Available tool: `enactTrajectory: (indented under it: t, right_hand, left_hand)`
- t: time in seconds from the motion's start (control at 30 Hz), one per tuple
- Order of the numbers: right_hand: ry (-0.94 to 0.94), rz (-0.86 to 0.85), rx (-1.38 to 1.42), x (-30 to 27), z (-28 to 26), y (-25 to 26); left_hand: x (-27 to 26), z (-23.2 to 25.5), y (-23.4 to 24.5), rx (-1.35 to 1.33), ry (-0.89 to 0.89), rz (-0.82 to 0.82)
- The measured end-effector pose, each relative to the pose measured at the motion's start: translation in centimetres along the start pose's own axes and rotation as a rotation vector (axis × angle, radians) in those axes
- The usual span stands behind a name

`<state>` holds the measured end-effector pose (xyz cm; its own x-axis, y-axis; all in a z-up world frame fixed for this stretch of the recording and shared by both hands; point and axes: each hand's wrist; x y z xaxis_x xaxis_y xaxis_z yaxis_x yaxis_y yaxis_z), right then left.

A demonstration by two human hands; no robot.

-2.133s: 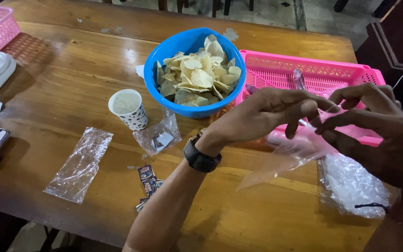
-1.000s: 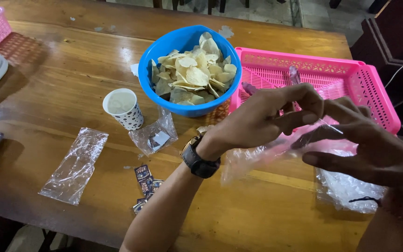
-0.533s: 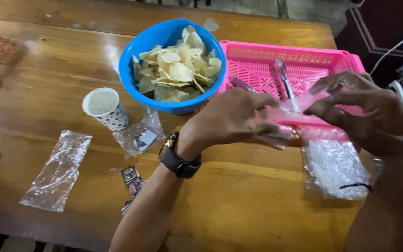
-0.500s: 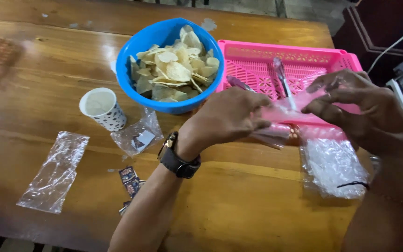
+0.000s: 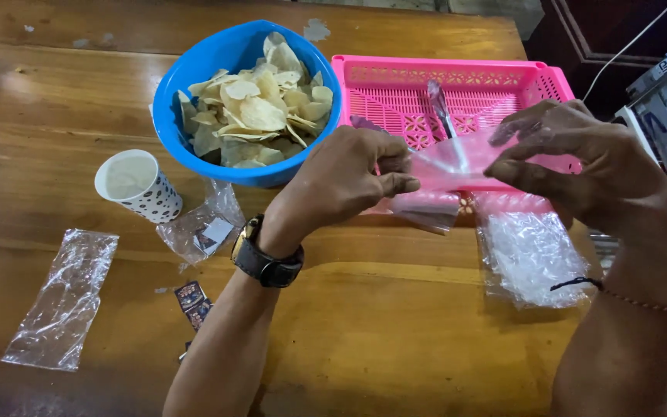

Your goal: Packing potato chips from a large bowl into small plastic bags using metal tongs.

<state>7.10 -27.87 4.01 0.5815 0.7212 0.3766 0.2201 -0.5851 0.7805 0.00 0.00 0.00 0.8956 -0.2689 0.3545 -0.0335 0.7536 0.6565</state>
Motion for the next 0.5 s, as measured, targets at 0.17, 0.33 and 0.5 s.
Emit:
enactTrajectory:
  t: [0.17,0.33,0.5]
  right_hand:
    - [-0.214,-0.003,-0.019,-0.3,1.2,0.5]
    - [0.005,0.070,0.179,-0.8,1.5,1.1]
    - [-0.097,0.125,0.034,-1.0,1.2,1.4]
  left_hand:
    - [0.0,0.0,-0.1,-0.049,0.071,-0.015]
    - [0.1,0.3,0.1,-0.092,0.072,-0.086]
    - [-0.2,0.6,0.9,-0.156,0.092,-0.154]
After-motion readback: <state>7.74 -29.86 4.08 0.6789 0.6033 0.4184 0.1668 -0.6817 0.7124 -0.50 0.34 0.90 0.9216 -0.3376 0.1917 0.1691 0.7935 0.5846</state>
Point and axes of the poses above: each hand's wrist, its own x-axis towards the middle knuckle, its own y-axis out of the back of the hand, z = x × y, and after that the axes turned 4 degrees about y, right-handed
